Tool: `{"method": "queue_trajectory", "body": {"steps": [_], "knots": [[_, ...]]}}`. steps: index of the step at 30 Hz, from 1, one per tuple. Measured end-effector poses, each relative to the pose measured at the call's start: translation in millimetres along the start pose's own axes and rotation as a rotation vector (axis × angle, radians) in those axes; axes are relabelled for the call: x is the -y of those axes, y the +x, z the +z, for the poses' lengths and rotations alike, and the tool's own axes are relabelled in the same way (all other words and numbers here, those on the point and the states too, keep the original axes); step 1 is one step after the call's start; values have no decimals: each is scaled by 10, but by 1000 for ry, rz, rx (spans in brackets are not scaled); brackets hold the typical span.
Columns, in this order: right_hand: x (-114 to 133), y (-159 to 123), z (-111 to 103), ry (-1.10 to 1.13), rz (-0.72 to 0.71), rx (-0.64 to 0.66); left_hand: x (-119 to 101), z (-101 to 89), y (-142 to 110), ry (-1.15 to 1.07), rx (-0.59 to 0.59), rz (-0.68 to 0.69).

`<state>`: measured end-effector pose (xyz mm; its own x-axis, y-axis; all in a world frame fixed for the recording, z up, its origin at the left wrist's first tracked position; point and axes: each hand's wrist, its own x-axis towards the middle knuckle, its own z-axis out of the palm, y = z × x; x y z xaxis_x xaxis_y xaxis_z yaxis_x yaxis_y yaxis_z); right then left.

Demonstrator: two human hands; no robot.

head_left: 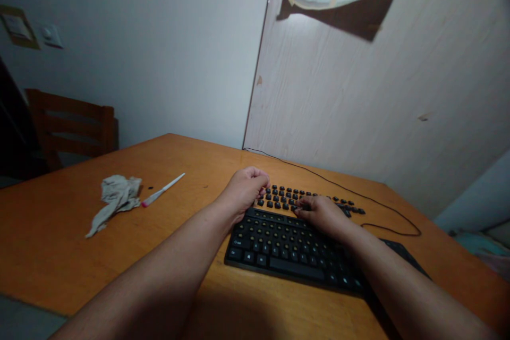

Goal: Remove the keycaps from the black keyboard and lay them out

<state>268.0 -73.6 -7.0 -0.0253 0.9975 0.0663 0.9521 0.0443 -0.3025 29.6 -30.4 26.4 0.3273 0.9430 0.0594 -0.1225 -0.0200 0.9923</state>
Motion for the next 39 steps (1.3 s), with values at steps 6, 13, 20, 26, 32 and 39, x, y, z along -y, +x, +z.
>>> {"method": "queue_trajectory", "body": {"steps": [6,13,20,26,32,39], "knots": [[21,-55,-44,42,13,-36,9,-4,6,-4,1,7],[-181,-208,-251,180,27,-172,57,-21,34,80,-8,65],[-581,-490,-454,427,123,-283,54,-49,29,243,-54,141],[-950,-723,-511,392,249,-353,56,-50,43,343,-55,238],[-1173,-805,-553,369,302,-319,5,-21,61,476,-23,219],[-1199,-755,-450,304,284,-194,104,9,104,795,154,173]]}}
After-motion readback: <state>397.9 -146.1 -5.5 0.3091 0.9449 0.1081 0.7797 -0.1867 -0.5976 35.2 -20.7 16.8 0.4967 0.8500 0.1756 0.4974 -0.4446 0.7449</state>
